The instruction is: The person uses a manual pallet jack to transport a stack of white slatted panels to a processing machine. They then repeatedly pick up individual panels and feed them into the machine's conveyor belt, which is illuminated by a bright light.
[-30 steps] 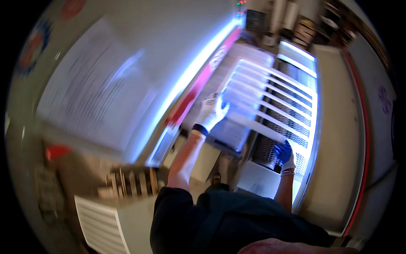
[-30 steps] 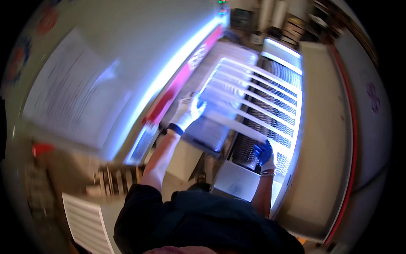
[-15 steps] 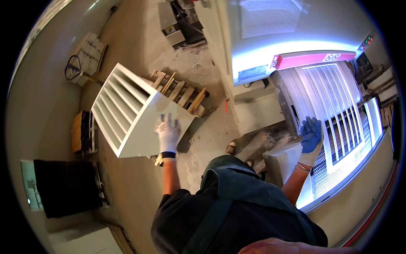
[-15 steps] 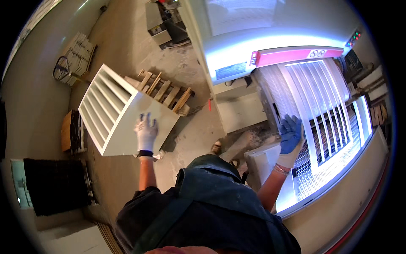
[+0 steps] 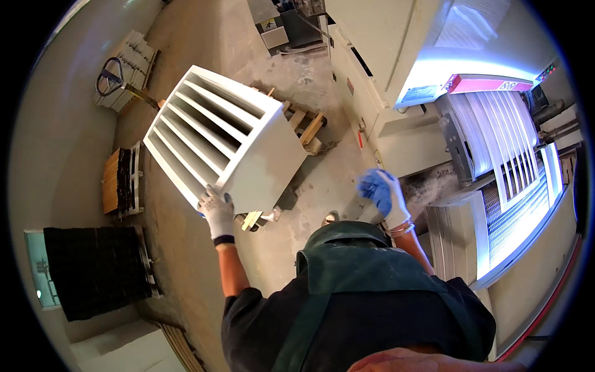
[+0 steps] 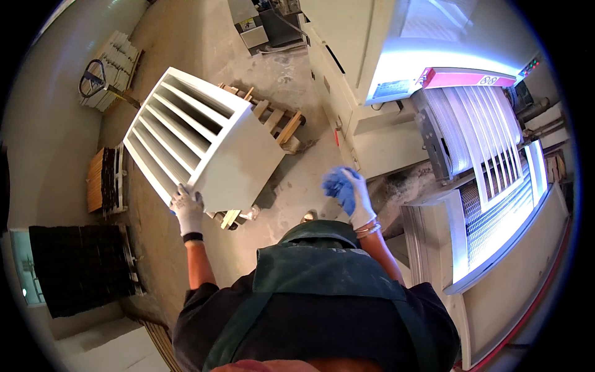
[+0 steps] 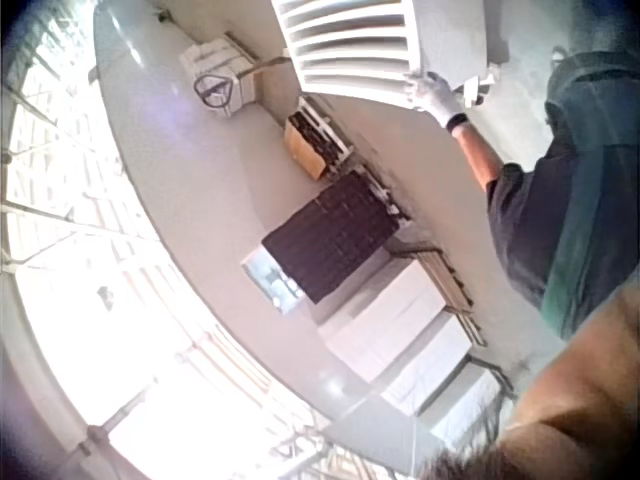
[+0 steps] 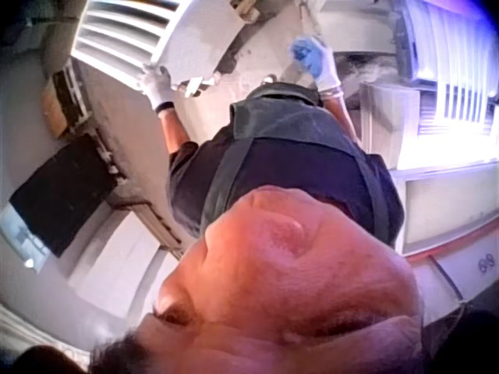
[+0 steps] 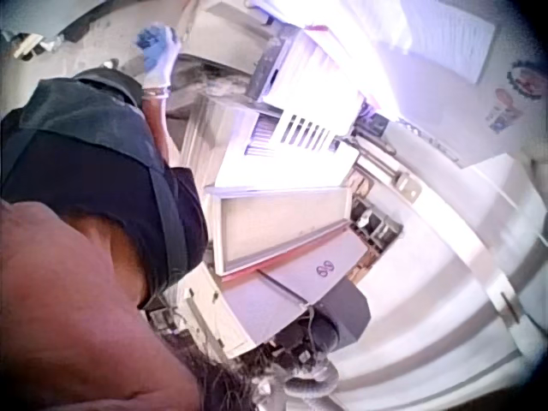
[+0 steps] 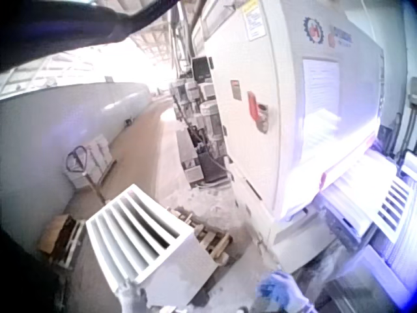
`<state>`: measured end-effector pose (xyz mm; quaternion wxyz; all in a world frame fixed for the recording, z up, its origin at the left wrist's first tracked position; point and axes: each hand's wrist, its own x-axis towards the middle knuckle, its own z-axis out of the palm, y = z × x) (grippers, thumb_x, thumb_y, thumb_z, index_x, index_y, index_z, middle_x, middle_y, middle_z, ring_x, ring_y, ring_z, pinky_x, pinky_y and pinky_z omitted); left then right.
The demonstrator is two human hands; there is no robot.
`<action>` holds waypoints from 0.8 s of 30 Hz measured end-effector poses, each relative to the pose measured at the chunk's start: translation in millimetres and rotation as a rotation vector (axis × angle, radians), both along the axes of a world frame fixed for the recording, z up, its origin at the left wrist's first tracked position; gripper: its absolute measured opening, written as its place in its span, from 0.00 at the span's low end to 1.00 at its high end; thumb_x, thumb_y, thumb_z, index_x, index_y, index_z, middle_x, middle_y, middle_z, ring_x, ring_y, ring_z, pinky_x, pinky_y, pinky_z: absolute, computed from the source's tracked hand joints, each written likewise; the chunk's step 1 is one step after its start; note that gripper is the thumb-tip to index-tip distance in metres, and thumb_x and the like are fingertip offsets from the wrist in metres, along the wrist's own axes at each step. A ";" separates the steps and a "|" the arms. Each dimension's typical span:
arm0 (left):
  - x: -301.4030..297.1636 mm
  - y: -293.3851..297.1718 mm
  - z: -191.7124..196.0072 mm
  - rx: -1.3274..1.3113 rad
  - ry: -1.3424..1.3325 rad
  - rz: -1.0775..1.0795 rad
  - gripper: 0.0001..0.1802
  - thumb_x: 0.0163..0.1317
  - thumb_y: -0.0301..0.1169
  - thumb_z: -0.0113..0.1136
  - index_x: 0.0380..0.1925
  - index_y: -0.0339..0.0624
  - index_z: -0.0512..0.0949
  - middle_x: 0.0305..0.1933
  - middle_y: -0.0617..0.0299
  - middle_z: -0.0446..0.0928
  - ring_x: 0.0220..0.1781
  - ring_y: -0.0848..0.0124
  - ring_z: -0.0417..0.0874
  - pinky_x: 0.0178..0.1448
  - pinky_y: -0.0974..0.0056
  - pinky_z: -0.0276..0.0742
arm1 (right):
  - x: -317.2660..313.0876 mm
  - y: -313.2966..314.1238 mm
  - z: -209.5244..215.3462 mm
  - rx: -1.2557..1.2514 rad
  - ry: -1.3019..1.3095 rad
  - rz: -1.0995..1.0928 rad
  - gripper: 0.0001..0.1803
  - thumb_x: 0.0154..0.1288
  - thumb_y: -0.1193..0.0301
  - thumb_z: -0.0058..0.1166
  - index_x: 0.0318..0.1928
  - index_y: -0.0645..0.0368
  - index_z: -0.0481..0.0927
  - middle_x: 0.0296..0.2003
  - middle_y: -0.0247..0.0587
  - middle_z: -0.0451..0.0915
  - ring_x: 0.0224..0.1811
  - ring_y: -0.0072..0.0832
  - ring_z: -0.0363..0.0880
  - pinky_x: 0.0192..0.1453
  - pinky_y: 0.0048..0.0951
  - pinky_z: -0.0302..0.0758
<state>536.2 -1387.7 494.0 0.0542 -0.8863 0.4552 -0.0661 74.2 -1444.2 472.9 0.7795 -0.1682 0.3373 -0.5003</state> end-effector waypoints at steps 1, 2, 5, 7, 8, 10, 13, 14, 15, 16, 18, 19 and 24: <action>-11.3 4.7 5.0 0.024 0.024 -0.024 0.40 0.61 0.50 0.56 0.69 0.40 0.61 0.58 0.47 0.72 0.64 0.52 0.71 0.67 0.44 0.61 | 19.0 2.7 -7.3 0.032 0.028 0.064 0.15 0.73 0.65 0.50 0.52 0.62 0.76 0.43 0.52 0.83 0.42 0.43 0.85 0.44 0.42 0.82; -16.1 13.9 0.8 -0.073 0.075 -0.168 0.38 0.61 0.48 0.57 0.67 0.39 0.63 0.53 0.49 0.75 0.59 0.53 0.74 0.64 0.45 0.64 | 39.4 5.4 -12.0 0.064 0.053 0.132 0.15 0.73 0.65 0.50 0.52 0.62 0.75 0.44 0.52 0.82 0.43 0.43 0.85 0.44 0.43 0.82; -54.7 20.8 17.0 0.097 0.267 -0.384 0.34 0.61 0.41 0.61 0.64 0.36 0.67 0.38 0.53 0.81 0.43 0.52 0.82 0.52 0.49 0.74 | 101.5 19.7 -17.5 0.183 -0.013 0.299 0.17 0.72 0.65 0.52 0.55 0.61 0.73 0.49 0.52 0.80 0.47 0.41 0.83 0.45 0.43 0.82; -70.1 33.4 24.8 -0.201 0.556 -0.651 0.31 0.59 0.37 0.65 0.61 0.35 0.70 0.35 0.50 0.81 0.38 0.50 0.83 0.48 0.51 0.77 | 128.9 29.2 -26.2 0.212 -0.069 0.451 0.20 0.69 0.66 0.56 0.57 0.61 0.71 0.53 0.51 0.77 0.48 0.38 0.81 0.44 0.36 0.82; -76.2 28.6 40.5 -0.154 0.742 -0.590 0.30 0.58 0.37 0.66 0.60 0.37 0.72 0.37 0.50 0.82 0.41 0.50 0.84 0.50 0.51 0.77 | 138.9 38.7 -20.9 0.239 -0.095 0.484 0.21 0.69 0.67 0.57 0.57 0.61 0.71 0.53 0.50 0.78 0.47 0.37 0.82 0.44 0.35 0.82; -65.0 18.6 62.2 -0.299 0.767 -0.584 0.25 0.57 0.38 0.68 0.54 0.43 0.78 0.41 0.48 0.83 0.46 0.52 0.84 0.55 0.53 0.77 | 153.3 48.3 -14.5 0.240 0.007 0.483 0.21 0.67 0.68 0.60 0.57 0.62 0.72 0.53 0.47 0.78 0.46 0.34 0.82 0.46 0.32 0.83; 57.4 -13.6 12.5 -0.521 0.000 -0.574 0.29 0.59 0.43 0.66 0.57 0.40 0.74 0.54 0.49 0.79 0.53 0.49 0.80 0.56 0.49 0.75 | 141.6 57.4 6.2 0.221 0.015 0.297 0.18 0.66 0.71 0.60 0.54 0.66 0.75 0.45 0.47 0.82 0.45 0.31 0.84 0.47 0.31 0.83; 103.5 -11.8 -2.3 -0.356 -0.125 -0.550 0.29 0.64 0.45 0.59 0.61 0.42 0.71 0.57 0.46 0.76 0.57 0.47 0.78 0.60 0.47 0.72 | 131.5 57.3 8.5 0.191 0.082 0.259 0.18 0.66 0.72 0.60 0.53 0.66 0.75 0.44 0.46 0.82 0.44 0.30 0.84 0.47 0.31 0.83; 150.4 -6.6 -14.6 -0.186 -0.265 -0.532 0.29 0.68 0.48 0.51 0.64 0.44 0.69 0.60 0.43 0.73 0.60 0.45 0.76 0.65 0.45 0.68 | 123.9 58.8 12.2 0.162 0.145 0.225 0.17 0.66 0.73 0.60 0.53 0.67 0.75 0.43 0.46 0.83 0.43 0.30 0.85 0.47 0.31 0.83; 196.6 -1.5 -24.2 -0.023 -0.399 -0.529 0.30 0.73 0.51 0.44 0.67 0.46 0.66 0.63 0.40 0.71 0.63 0.44 0.73 0.69 0.42 0.65 | 118.6 60.1 15.3 0.134 0.203 0.182 0.17 0.65 0.75 0.60 0.52 0.67 0.76 0.42 0.45 0.83 0.43 0.30 0.85 0.47 0.31 0.84; 284.7 63.9 -61.2 -0.192 -0.298 -0.096 0.26 0.74 0.48 0.43 0.70 0.64 0.63 0.61 0.42 0.72 0.59 0.46 0.77 0.61 0.51 0.76 | 122.2 56.7 30.0 -0.041 0.272 0.221 0.16 0.65 0.76 0.59 0.52 0.68 0.76 0.40 0.43 0.83 0.41 0.28 0.85 0.46 0.30 0.83; 289.8 67.8 -64.2 -0.095 -0.150 -0.212 0.24 0.74 0.50 0.44 0.66 0.59 0.67 0.48 0.47 0.74 0.43 0.54 0.78 0.44 0.52 0.76 | 119.1 57.1 33.9 -0.106 0.333 0.170 0.16 0.65 0.77 0.59 0.52 0.68 0.76 0.39 0.41 0.83 0.40 0.28 0.85 0.45 0.29 0.83; 185.6 40.8 -5.6 -0.431 1.041 0.176 0.30 0.69 0.58 0.54 0.17 0.48 0.67 0.15 0.72 0.61 0.15 0.80 0.60 0.18 0.68 0.50 | 90.2 43.8 97.7 -0.353 0.613 0.064 0.18 0.62 0.73 0.63 0.50 0.67 0.77 0.38 0.36 0.84 0.38 0.20 0.82 0.43 0.24 0.79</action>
